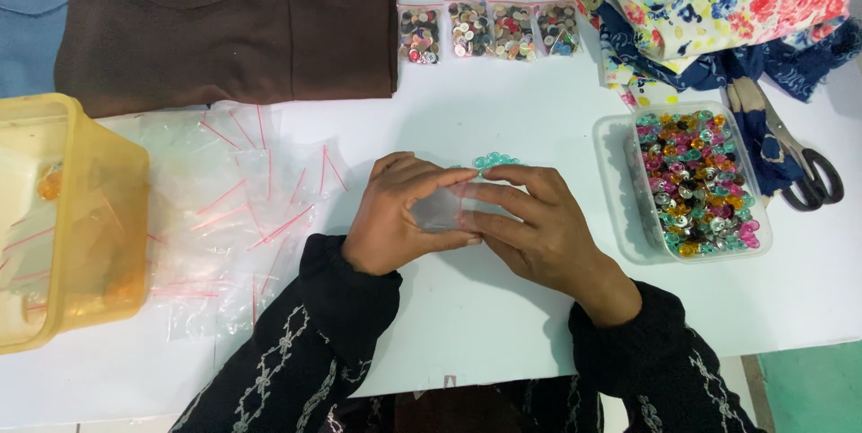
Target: The person sorts small turquoise and silver buttons on a white table, places them into small clear plastic bags, and seals the bags. The person repeats this process for different button types, placing the sealed bags into a yellow container.
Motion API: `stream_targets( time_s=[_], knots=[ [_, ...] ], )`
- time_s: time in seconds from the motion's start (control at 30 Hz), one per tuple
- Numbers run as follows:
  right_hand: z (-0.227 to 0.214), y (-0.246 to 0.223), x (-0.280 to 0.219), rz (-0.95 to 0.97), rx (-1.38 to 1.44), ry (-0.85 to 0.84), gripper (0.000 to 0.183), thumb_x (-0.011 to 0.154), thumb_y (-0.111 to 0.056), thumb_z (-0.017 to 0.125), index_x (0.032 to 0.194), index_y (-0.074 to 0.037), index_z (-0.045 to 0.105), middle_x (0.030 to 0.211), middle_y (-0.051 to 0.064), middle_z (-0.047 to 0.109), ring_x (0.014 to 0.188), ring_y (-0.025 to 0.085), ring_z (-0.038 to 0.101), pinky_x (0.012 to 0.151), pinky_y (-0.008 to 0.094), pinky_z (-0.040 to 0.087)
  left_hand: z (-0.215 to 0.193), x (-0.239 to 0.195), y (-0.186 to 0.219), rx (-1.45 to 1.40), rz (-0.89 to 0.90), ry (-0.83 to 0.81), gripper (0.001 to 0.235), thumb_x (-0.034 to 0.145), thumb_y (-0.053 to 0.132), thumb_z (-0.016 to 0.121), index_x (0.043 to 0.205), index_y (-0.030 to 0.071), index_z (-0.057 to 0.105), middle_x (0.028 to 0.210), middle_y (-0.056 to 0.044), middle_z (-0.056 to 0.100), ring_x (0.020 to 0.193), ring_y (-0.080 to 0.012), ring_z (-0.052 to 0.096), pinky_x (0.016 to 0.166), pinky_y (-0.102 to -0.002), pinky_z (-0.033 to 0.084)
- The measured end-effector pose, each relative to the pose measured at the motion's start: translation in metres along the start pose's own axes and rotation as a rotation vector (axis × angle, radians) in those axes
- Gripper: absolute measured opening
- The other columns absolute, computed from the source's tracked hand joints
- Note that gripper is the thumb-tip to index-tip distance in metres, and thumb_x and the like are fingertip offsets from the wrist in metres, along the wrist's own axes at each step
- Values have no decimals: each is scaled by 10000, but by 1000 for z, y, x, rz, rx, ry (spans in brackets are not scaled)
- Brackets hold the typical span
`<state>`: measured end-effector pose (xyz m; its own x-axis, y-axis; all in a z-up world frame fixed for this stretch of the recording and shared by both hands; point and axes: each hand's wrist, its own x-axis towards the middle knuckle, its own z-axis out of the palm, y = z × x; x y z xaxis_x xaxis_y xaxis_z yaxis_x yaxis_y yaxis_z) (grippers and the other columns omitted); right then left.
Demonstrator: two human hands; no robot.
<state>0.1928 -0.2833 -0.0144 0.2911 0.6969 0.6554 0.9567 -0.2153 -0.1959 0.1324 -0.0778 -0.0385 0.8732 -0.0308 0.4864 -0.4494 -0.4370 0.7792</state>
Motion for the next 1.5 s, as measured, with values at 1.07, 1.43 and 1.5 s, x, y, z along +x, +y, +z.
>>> stream_targets(
  time_s=[1.07, 1.43, 1.5],
  knots=[
    [13, 18, -10, 368, -132, -220, 258, 944, 59, 691, 1172, -41, 757, 1119, 137, 727, 1054, 274, 683, 843, 298, 608, 6, -2, -8, -571, -296, 135, 581, 829, 151, 889, 1349, 59, 647, 1245, -108, 719, 1180, -163, 626, 1127, -426, 433],
    [9, 24, -9, 680, 150, -114, 161, 909, 40, 752, 1019, -77, 761, 961, 65, 702, 915, 191, 676, 780, 281, 599, 7, -3, -11, -622, -280, 115, 573, 842, 144, 881, 1351, 39, 638, 1245, -107, 717, 1173, -165, 628, 1136, -448, 429],
    [5, 18, -3, 701, 176, -114, 147, 902, 85, 730, 1004, -19, 754, 957, 136, 698, 899, 250, 692, 786, 339, 612, 8, -3, -12, -625, -270, 89, 578, 852, 148, 875, 1363, 36, 629, 1244, -105, 714, 1180, -171, 621, 1135, -457, 427]
  ],
)
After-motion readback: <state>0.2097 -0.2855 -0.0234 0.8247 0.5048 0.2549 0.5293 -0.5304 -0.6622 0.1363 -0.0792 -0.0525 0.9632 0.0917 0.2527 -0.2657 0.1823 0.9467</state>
